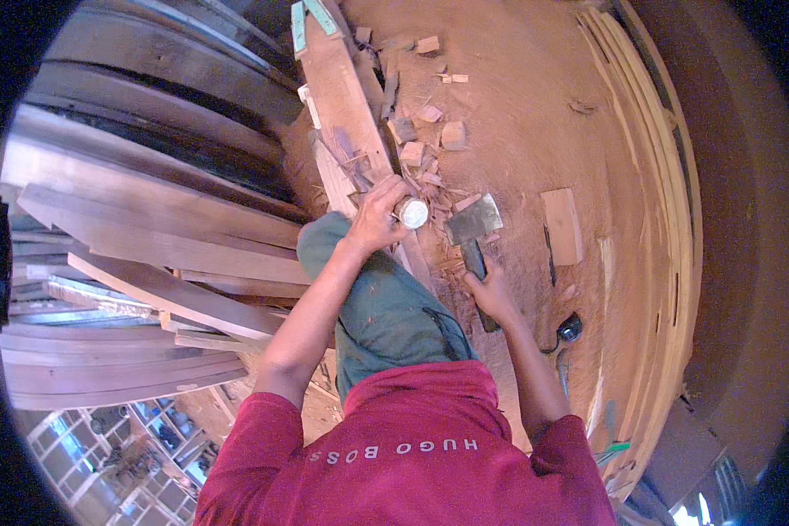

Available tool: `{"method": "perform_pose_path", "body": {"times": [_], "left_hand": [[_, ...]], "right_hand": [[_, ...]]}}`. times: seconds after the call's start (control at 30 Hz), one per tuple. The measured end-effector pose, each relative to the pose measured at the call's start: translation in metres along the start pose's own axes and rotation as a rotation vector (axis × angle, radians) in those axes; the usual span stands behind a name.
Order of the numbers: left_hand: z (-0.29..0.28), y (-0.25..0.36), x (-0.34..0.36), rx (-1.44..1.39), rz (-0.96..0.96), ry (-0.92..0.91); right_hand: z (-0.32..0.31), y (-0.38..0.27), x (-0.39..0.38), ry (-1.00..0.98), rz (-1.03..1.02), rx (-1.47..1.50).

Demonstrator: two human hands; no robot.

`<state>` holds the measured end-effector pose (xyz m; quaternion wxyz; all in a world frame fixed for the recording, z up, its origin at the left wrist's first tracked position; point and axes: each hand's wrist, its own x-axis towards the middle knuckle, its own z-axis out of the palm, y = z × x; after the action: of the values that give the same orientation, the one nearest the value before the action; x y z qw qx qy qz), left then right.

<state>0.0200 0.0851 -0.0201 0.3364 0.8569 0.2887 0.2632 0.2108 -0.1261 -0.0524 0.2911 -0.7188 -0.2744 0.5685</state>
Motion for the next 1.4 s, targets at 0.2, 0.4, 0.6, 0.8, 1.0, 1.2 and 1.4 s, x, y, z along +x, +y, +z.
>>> {"method": "perform_pose_path", "body": {"times": [0.2, 0.4, 0.6, 0.8, 1.0, 1.2, 1.4], "left_hand": [[-0.009, -0.002, -0.022, -0.069, -0.002, 0.189], [-0.025, -0.007, -0.037, -0.125, -0.010, 0.183], [-0.026, -0.007, -0.045, -0.115, -0.042, 0.196], [-0.021, -0.001, -0.035, -0.131, -0.030, 0.240], [-0.021, -0.013, -0.042, -0.054, -0.046, 0.217], [-0.018, -0.005, -0.035, -0.105, -0.050, 0.210], [-0.020, -0.012, -0.052, -0.050, -0.075, 0.221]], "right_hand": [[-0.002, -0.016, -0.018, 0.021, -0.031, -0.120], [0.012, -0.041, -0.041, 0.083, -0.174, -0.281], [0.020, -0.105, -0.090, 0.261, -0.963, -0.360], [0.057, -0.101, -0.057, 0.107, -1.226, 0.072], [0.050, -0.107, -0.073, 0.099, -0.628, -0.408], [0.050, -0.077, -0.045, 0.203, -1.137, 0.045], [0.044, -0.098, -0.055, 0.107, -0.654, -0.308]]}}
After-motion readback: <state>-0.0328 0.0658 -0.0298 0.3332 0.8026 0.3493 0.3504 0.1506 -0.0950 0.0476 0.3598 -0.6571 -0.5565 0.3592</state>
